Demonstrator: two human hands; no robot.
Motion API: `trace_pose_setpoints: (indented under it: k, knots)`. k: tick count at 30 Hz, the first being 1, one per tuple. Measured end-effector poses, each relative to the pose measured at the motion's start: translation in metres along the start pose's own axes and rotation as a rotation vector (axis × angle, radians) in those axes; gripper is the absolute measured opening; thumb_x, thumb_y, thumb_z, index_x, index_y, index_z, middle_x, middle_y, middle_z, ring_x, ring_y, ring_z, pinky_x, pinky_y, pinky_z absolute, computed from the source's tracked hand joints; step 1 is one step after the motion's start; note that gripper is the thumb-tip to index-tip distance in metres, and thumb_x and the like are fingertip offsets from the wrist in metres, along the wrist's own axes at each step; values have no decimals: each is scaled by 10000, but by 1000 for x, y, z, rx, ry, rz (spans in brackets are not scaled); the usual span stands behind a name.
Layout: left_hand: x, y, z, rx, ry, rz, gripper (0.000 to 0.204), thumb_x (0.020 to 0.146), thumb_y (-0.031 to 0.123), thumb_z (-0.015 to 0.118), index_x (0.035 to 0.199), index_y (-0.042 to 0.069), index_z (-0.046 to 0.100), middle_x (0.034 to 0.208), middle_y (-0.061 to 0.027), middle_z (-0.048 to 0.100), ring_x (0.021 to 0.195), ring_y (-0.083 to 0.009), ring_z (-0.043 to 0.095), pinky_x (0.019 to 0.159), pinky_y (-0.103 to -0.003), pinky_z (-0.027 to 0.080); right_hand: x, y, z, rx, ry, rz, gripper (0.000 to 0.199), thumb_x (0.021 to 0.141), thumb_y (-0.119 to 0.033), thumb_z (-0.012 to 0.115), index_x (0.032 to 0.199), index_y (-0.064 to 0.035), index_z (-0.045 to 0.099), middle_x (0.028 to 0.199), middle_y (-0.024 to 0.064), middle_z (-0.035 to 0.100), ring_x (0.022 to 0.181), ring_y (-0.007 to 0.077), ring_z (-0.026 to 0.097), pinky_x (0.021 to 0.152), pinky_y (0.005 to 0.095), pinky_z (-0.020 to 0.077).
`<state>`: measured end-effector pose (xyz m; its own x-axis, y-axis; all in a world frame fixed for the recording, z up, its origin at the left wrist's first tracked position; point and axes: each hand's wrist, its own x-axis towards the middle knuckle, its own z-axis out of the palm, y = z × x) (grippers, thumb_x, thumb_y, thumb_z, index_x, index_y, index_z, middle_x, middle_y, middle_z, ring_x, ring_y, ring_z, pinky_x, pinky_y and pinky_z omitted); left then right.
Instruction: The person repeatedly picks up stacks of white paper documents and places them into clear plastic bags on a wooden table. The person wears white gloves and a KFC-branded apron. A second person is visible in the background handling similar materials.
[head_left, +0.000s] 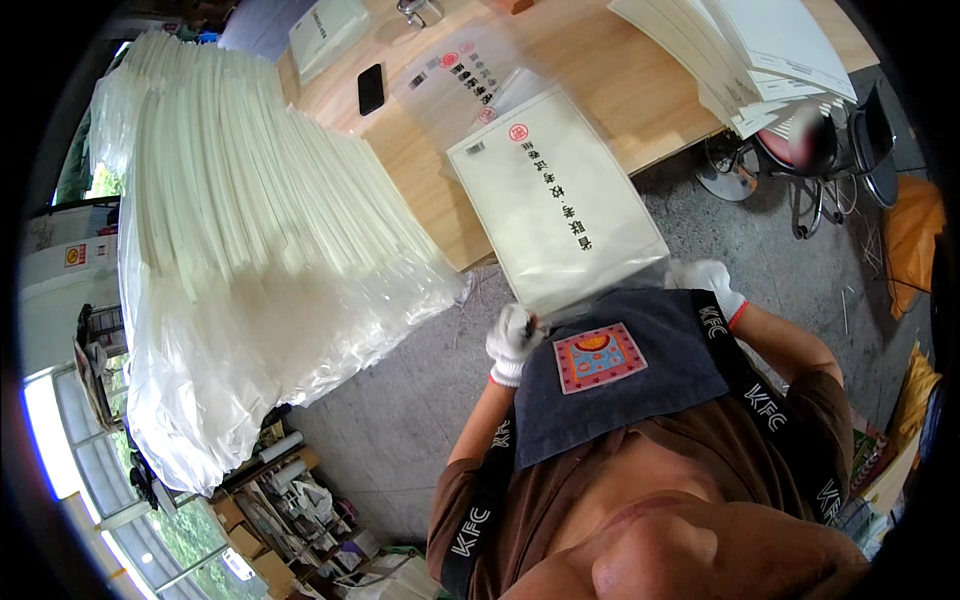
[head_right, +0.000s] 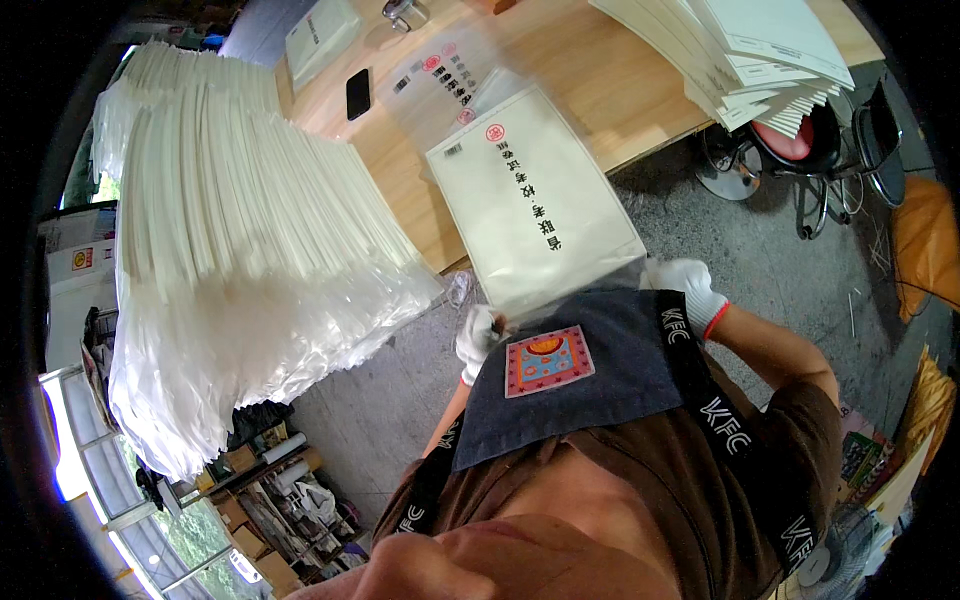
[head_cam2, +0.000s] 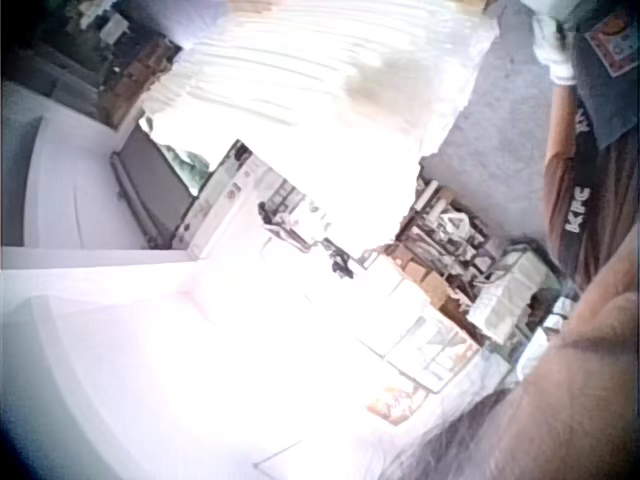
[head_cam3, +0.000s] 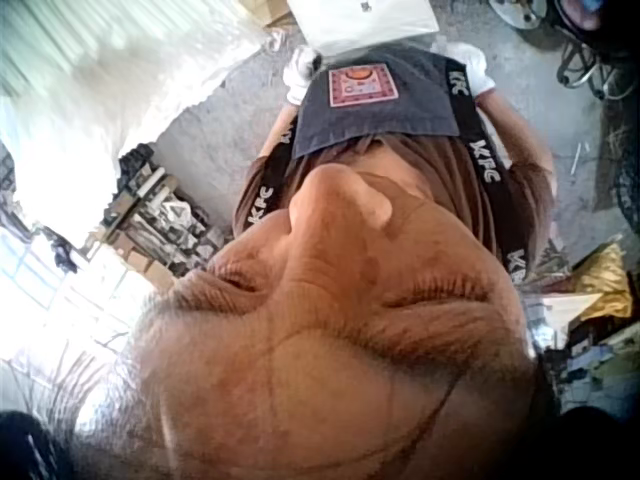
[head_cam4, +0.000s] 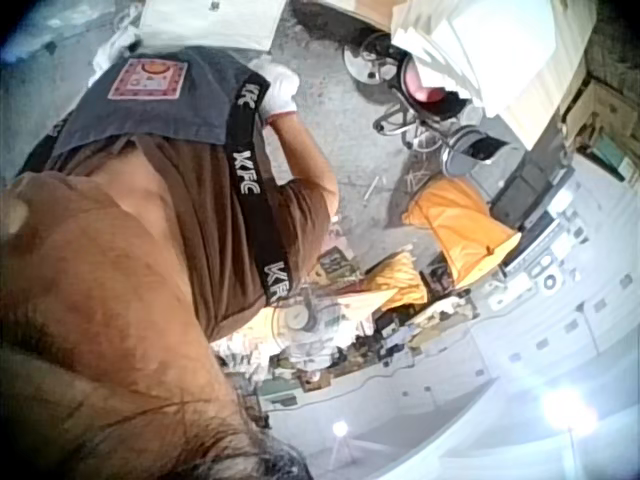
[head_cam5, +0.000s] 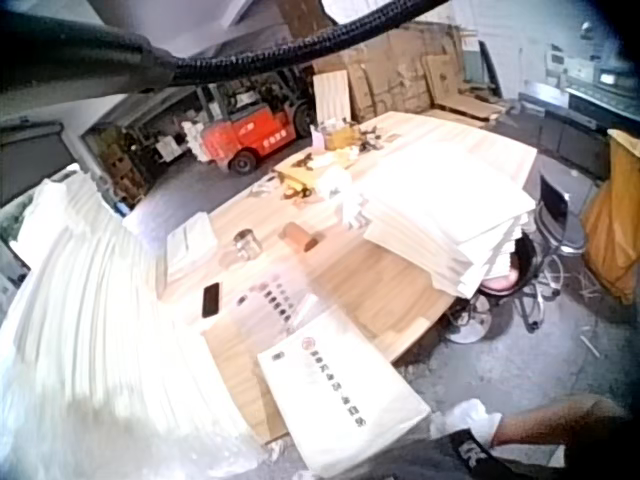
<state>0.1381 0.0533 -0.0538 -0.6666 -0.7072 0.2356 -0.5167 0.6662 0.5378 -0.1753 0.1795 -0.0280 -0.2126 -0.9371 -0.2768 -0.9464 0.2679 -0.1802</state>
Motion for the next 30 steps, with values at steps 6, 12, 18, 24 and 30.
trace_pose_setpoints:
  k: [6,12,18,24,30]
  knots:
    - [61,3,12,179,173,-152,147,692,81,606,815,80,525,763,-114,512,627,-332,537,517,-431,433,40,20,-11,-194,65,-309,196,821,-187,505,775,-48,634,623,118,615,565,274,639,449,413,484]
    - [-42,-34,39,-461,219,-574,187,816,116,561,959,46,463,806,-68,559,661,-178,556,590,-333,487,48,54,29,450,-88,47,310,909,-265,421,991,-42,621,988,169,648,885,374,621,778,460,479]
    - [69,-38,30,-499,64,-526,419,889,406,560,962,-5,595,908,-145,634,886,-172,579,790,-311,448,120,16,80,1601,26,170,334,927,-322,503,1114,-54,574,998,51,626,940,174,586,792,298,463]
    - [145,141,-174,10,19,50,183,857,215,590,784,56,535,711,-123,548,612,-304,556,550,-342,437,119,-71,-19,1978,-146,-79,419,927,-277,530,1233,6,490,1184,95,567,1077,179,534,918,319,426]
    - [86,169,-322,576,1006,27,375,874,262,576,1154,12,578,1054,-109,620,935,-216,629,731,-322,531,173,-142,-206,884,497,-1012,369,899,-238,509,1193,-16,528,1110,140,548,1005,239,519,875,322,415]
